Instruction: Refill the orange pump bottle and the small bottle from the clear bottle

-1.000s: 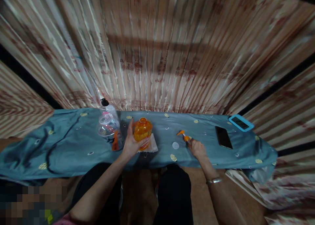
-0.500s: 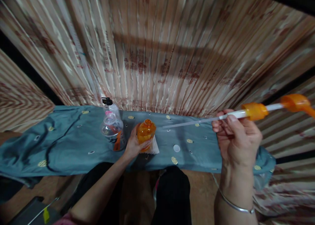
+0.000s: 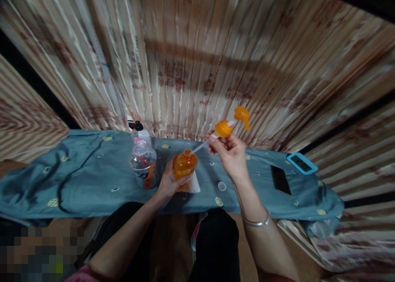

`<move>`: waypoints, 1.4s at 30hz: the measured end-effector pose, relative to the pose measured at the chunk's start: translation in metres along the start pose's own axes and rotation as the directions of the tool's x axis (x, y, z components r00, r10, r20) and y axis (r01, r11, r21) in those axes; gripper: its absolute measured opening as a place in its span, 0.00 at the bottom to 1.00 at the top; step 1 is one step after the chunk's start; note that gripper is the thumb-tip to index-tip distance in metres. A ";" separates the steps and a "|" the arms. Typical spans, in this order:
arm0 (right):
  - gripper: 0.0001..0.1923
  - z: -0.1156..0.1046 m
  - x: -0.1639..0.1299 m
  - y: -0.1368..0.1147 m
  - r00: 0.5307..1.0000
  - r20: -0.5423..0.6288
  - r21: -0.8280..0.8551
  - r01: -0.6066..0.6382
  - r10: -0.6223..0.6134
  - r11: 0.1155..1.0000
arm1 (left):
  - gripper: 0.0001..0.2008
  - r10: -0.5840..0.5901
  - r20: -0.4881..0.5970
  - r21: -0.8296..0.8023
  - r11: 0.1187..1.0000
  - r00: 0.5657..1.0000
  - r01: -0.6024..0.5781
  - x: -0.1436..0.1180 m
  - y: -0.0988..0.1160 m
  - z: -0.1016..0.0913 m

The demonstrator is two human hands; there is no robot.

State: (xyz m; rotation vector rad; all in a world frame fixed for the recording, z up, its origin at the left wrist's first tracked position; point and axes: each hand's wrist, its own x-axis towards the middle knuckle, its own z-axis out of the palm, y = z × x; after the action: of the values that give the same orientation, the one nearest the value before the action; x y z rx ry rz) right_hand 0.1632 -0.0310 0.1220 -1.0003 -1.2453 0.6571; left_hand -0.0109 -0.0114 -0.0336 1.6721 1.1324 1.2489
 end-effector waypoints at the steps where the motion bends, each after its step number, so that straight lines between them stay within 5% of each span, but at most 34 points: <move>1: 0.15 0.004 -0.002 0.010 0.999 0.038 -0.025 -0.019 0.020 0.999 | 0.37 0.005 -0.002 0.006 1.000 1.000 -0.005 0.000 0.000 0.000; 6: 0.15 0.020 -0.016 0.055 0.985 0.168 -0.115 -0.026 0.045 0.993 | 0.38 0.021 -0.013 0.004 1.000 1.000 -0.021 0.000 -0.007 0.003; 11: 0.22 0.021 -0.024 0.073 0.961 0.268 -0.177 -0.014 0.062 0.984 | 0.38 0.046 -0.026 0.000 0.999 0.999 -0.046 0.000 -0.010 0.004; 20: 0.37 0.012 -0.018 0.050 0.921 0.368 -0.297 -0.015 0.129 0.955 | 0.38 0.080 -0.012 0.020 0.997 0.997 -0.080 0.001 -0.010 0.003; 26: 0.20 0.013 -0.004 0.039 0.857 0.491 -0.321 0.014 0.154 0.947 | 0.35 0.102 -0.004 0.021 0.995 0.995 -0.102 0.001 -0.010 0.001; 31: 0.22 0.010 0.001 0.060 0.828 0.542 -0.179 -0.052 0.143 0.982 | 0.33 0.089 -0.010 0.007 0.996 0.996 -0.089 0.000 -0.010 0.001; 35: 0.21 0.012 -0.005 0.069 0.853 0.510 -0.141 -0.047 0.113 0.989 | 0.33 0.089 -0.006 0.004 0.996 0.996 -0.089 0.000 -0.010 0.002; 42: 0.18 0.026 -0.023 0.073 0.957 0.280 -0.280 0.011 0.071 0.960 | 0.33 0.082 -0.009 0.000 0.997 0.997 -0.082 0.000 -0.013 0.003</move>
State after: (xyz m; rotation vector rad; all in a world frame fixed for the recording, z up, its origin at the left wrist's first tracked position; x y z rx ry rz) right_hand 0.1408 -0.0122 0.0471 -1.1879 -1.6154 0.6800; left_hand -0.0104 -0.0072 -0.0462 1.7290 1.0782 1.3091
